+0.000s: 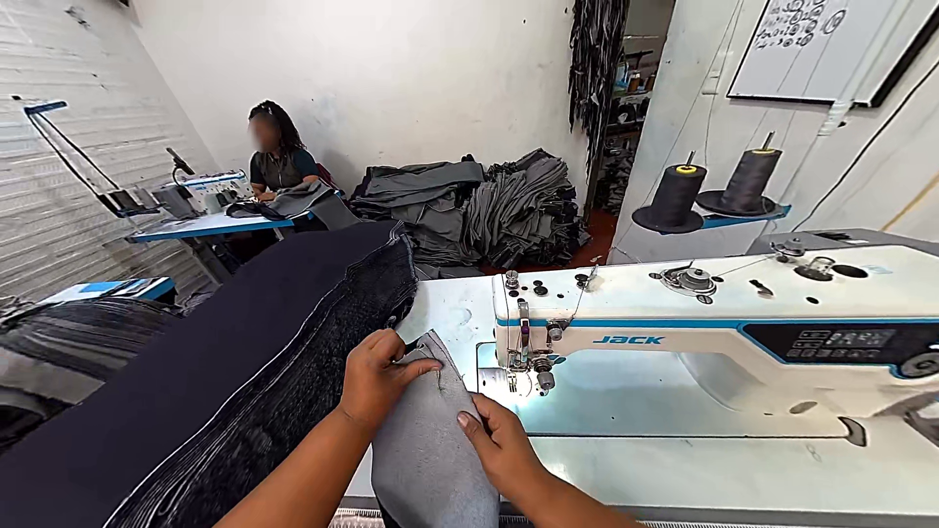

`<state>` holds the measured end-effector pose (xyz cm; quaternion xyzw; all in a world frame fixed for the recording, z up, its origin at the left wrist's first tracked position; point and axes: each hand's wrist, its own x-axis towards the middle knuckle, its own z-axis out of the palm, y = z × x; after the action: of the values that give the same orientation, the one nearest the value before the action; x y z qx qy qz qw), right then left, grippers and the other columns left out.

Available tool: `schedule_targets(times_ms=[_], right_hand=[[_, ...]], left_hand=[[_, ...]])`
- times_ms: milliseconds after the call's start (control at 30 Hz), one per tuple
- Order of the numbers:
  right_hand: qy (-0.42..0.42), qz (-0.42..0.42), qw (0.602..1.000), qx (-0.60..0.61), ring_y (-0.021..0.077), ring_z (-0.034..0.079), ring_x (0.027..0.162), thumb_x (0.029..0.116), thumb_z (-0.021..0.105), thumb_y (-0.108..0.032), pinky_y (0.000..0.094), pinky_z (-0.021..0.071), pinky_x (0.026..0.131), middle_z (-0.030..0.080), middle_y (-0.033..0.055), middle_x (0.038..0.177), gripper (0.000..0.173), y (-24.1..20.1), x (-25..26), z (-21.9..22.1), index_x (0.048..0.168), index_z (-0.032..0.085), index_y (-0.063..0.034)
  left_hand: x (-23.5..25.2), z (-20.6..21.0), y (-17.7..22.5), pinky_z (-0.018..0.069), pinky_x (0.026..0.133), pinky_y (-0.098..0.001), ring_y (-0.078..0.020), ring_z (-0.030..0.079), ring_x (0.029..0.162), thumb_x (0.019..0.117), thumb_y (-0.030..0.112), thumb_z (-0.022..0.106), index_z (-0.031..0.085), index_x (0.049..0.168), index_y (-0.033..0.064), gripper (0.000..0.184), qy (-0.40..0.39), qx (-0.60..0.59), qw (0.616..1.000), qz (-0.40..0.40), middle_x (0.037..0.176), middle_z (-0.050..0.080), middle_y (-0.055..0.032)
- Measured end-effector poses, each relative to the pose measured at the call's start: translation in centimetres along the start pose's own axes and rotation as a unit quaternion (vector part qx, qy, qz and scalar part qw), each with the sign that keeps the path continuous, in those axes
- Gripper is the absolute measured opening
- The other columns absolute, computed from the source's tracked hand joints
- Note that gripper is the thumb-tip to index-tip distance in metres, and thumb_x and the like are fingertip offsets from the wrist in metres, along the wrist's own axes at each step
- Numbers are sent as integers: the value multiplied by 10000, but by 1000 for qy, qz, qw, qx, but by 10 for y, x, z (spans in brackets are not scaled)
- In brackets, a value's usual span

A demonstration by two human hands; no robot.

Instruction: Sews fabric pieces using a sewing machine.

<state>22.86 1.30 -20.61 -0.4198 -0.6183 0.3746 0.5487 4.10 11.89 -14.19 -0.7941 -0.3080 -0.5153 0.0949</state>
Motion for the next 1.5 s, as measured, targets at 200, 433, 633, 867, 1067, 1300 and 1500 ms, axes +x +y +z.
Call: schedule_targets(times_ms=[200, 433, 633, 867, 1067, 1300, 1500], right_hand=[[43, -121, 986, -104, 142, 709, 997, 1039, 516, -171, 285, 569, 893, 732, 154, 1106, 371, -2, -8, -3, 1325, 653, 21], [-60, -128, 980, 141, 45, 633, 1141, 1036, 481, -524, 277, 526, 1009, 679, 19, 1239, 643, -49, 25, -23, 1316, 620, 38], [-6, -85, 976, 200, -55, 631, 754, 992, 614, -83, 165, 534, 748, 680, -112, 772, 163, -94, 36, -12, 863, 710, -106], [0, -1, 998, 67, 30, 659, 738, 1058, 526, -142, 219, 565, 727, 659, -13, 771, 211, -118, 35, -27, 909, 652, -61], [-5, -93, 971, -222, 89, 558, 618, 1056, 507, -197, 271, 459, 577, 543, 4, 671, 219, -134, 37, -37, 913, 618, -72], [-24, -48, 998, -30, 20, 530, 639, 1085, 442, -201, 197, 443, 602, 510, -36, 704, 213, -126, 40, -40, 931, 556, -109], [45, -171, 984, -33, -43, 489, 606, 1078, 482, -223, 118, 411, 572, 499, -80, 693, 211, -110, 34, -32, 918, 571, -118]], left_hand=[[11, -27, 30, 451, 516, -196, 28, 545, 537, 864, 465, 733, 651, 682, 151, 373, -166, -138, 953, -210, 583, 571, 102], [52, -72, 65, 569, 711, -142, 72, 670, 774, 928, 182, 632, 771, 972, 137, 153, -314, -358, 867, -148, 850, 742, 128], [75, -82, 80, 489, 572, -92, 111, 593, 639, 874, 142, 585, 755, 883, 169, 172, -322, -288, 897, -96, 711, 673, 150], [79, -85, 90, 387, 436, -132, 79, 500, 490, 844, 233, 600, 676, 740, 235, 129, -303, -179, 925, -145, 565, 563, 147], [74, -68, 103, 397, 540, -304, -29, 478, 542, 855, 534, 591, 607, 626, 206, 401, -194, 13, 980, -52, 599, 461, 120], [79, -66, 90, 441, 1137, -467, -266, 518, 1406, 957, 354, 610, 711, 817, 87, 318, -189, -47, 973, 123, 1386, 649, -97], [79, -67, 88, 516, 754, -94, 71, 624, 768, 873, 373, 725, 707, 813, 163, 219, -184, -116, 975, 40, 756, 635, 119]])
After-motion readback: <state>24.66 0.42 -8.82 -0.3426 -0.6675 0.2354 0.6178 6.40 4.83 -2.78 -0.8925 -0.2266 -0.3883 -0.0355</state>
